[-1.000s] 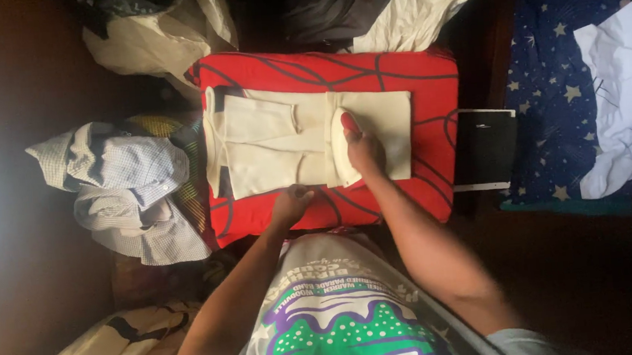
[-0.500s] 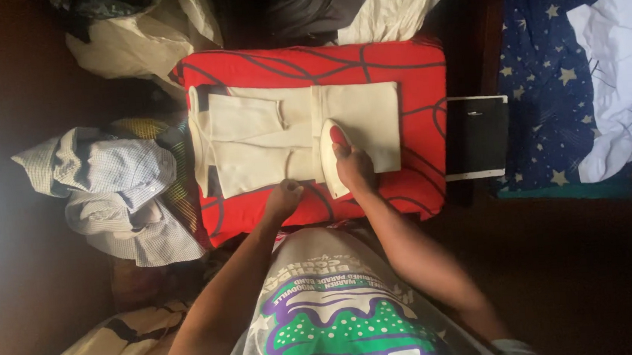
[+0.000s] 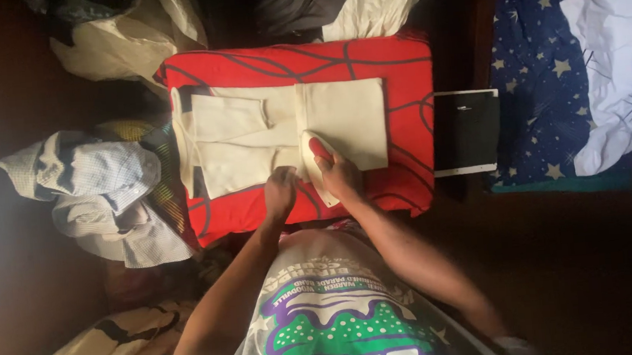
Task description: Iron a white long-sleeved shirt on a patterned surface.
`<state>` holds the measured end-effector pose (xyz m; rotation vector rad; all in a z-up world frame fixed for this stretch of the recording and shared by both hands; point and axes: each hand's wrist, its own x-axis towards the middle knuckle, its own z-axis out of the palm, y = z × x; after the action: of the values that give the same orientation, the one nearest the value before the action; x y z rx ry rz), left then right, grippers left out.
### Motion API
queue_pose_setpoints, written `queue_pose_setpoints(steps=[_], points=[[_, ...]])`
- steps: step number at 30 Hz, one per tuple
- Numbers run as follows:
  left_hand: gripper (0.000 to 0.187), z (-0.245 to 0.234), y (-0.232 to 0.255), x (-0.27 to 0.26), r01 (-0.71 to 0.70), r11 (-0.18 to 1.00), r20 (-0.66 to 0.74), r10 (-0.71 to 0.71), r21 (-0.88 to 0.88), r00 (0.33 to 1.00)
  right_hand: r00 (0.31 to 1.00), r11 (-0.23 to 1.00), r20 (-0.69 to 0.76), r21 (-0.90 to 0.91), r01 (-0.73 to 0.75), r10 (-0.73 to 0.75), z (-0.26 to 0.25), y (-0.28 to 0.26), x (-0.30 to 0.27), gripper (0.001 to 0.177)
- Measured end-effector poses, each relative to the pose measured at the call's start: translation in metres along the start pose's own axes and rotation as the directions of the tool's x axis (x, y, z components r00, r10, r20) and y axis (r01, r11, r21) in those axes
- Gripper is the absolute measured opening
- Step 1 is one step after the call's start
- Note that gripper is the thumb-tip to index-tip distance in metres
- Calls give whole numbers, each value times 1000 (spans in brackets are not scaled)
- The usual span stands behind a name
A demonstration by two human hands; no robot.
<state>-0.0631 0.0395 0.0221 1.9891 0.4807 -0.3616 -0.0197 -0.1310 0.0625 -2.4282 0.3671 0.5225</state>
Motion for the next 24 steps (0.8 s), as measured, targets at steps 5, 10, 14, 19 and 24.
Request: queue_pose_setpoints(steps=[5, 10, 14, 19, 24], points=[[34, 20, 26, 8, -64, 963, -181, 16, -261, 983, 995, 1000, 99, -28, -7, 10, -16, 8, -13, 52], [41, 37, 10, 22, -122, 945, -111, 92, -303, 990, 996, 995, 38, -55, 88, -86, 1, 52, -8, 48], [48, 48, -5, 24, -74, 984, 108, 92, -160, 990, 991, 985, -127, 162, 61, -40, 39, 127, 16, 47], [47, 57, -21, 24, -238, 969, 85, 243, -68, 966, 970, 966, -233, 259, -11, 73, -16, 148, 29, 53], [44, 60, -26, 25, -247, 967, 128, 237, 67, 963, 980, 944, -151, 321, -73, 127, -88, 111, 15, 55]])
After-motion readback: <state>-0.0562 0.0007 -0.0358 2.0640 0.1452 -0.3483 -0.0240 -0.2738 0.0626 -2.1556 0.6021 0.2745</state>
